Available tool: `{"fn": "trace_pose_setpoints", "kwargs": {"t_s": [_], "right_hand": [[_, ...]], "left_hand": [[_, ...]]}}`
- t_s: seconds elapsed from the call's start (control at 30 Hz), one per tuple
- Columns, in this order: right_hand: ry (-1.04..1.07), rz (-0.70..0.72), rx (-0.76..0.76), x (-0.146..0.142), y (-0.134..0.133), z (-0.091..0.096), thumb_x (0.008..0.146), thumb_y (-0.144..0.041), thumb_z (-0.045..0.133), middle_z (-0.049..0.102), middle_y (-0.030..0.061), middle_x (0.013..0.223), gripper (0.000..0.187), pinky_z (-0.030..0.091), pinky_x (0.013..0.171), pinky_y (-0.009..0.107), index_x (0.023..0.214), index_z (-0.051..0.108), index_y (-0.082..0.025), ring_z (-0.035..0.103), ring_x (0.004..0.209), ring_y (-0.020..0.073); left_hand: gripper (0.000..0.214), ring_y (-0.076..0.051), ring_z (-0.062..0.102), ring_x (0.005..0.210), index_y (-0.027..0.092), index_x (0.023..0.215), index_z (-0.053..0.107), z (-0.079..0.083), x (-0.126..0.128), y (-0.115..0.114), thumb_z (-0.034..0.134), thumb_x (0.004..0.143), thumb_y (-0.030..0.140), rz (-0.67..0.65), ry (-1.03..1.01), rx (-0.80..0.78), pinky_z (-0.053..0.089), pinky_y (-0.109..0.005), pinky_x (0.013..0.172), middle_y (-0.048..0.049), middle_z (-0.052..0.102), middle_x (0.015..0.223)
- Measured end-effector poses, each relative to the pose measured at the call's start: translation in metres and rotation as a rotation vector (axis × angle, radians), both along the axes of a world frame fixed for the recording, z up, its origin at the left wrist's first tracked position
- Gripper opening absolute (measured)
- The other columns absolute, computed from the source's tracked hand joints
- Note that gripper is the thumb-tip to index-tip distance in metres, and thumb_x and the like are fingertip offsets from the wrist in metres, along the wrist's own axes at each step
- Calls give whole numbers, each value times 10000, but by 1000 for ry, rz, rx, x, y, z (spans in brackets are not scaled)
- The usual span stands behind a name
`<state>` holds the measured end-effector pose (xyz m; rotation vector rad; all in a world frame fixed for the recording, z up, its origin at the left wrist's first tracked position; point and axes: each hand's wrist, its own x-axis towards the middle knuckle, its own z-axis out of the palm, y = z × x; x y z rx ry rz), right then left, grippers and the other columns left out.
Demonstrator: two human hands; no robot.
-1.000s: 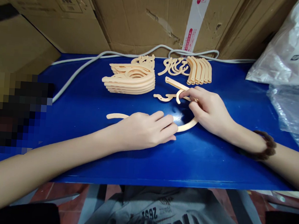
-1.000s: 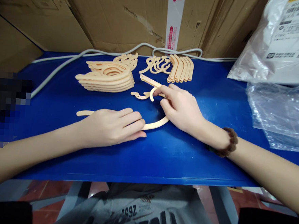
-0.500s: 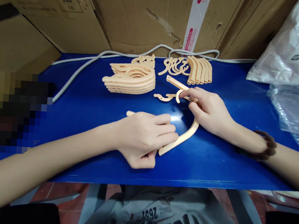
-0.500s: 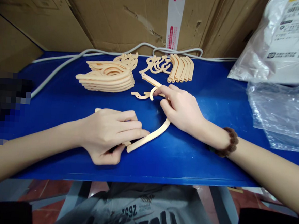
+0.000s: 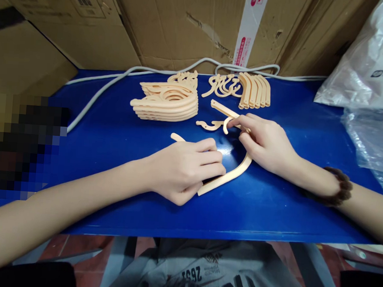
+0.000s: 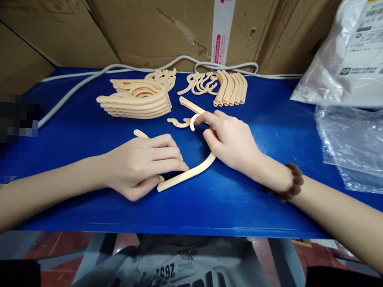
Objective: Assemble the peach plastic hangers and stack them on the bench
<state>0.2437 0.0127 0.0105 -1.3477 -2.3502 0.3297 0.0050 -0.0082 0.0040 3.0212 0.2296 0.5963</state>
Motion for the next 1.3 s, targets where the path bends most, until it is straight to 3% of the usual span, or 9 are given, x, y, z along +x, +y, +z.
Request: {"fn": "trace_pose_setpoints", "kwargs": {"t_s": [0.37, 0.5, 0.63, 0.83, 1.2, 1.3], "right_hand": [[-15, 11, 0, 2, 1, -1, 857, -201, 436, 695, 52, 949, 384, 378, 689, 306, 1115, 720, -213, 574, 718, 179], [-13, 20, -2, 2, 1, -1, 865, -205, 434, 696, 58, 969, 382, 384, 696, 305, 1124, 715, -210, 582, 737, 181], [-9, 24, -6, 2, 2, -2, 869, -199, 427, 682, 52, 963, 389, 393, 709, 309, 1137, 709, -211, 589, 749, 183], [-13, 31, -1, 4, 2, -3, 869, -195, 422, 668, 50, 961, 393, 391, 719, 317, 1144, 702, -208, 592, 769, 192], [-36, 37, 7, 3, 2, -4, 885, -202, 424, 648, 35, 932, 391, 363, 682, 303, 1152, 708, -213, 555, 703, 163], [-42, 47, 19, 4, 2, -4, 901, -214, 439, 658, 38, 969, 383, 368, 679, 297, 1183, 698, -217, 576, 729, 166]], "left_hand": [[297, -276, 578, 1019, 117, 1070, 667, 4, 2, 0, 493, 830, 103, 10, 55, 26, 515, -427, 910, -128, 703, 1082], [343, -268, 588, 1026, 131, 1164, 650, 3, 2, -2, 502, 855, 127, 90, 29, 79, 486, -401, 838, -128, 689, 1163], [319, -238, 587, 891, 137, 1182, 655, 3, 3, -3, 525, 894, 182, 199, -10, 106, 454, -367, 746, -111, 682, 1097], [313, -249, 578, 873, 143, 1191, 665, 3, 4, -4, 517, 953, 282, 249, 30, 57, 461, -387, 769, -94, 683, 1036], [275, -207, 574, 868, 151, 1061, 690, -1, 4, 0, 417, 1037, 175, 236, -5, -65, 440, -335, 798, -68, 699, 988], [302, -202, 583, 861, 148, 1050, 700, -2, 4, 2, 398, 1049, 152, 255, -29, -16, 442, -321, 797, -59, 712, 986]]}}
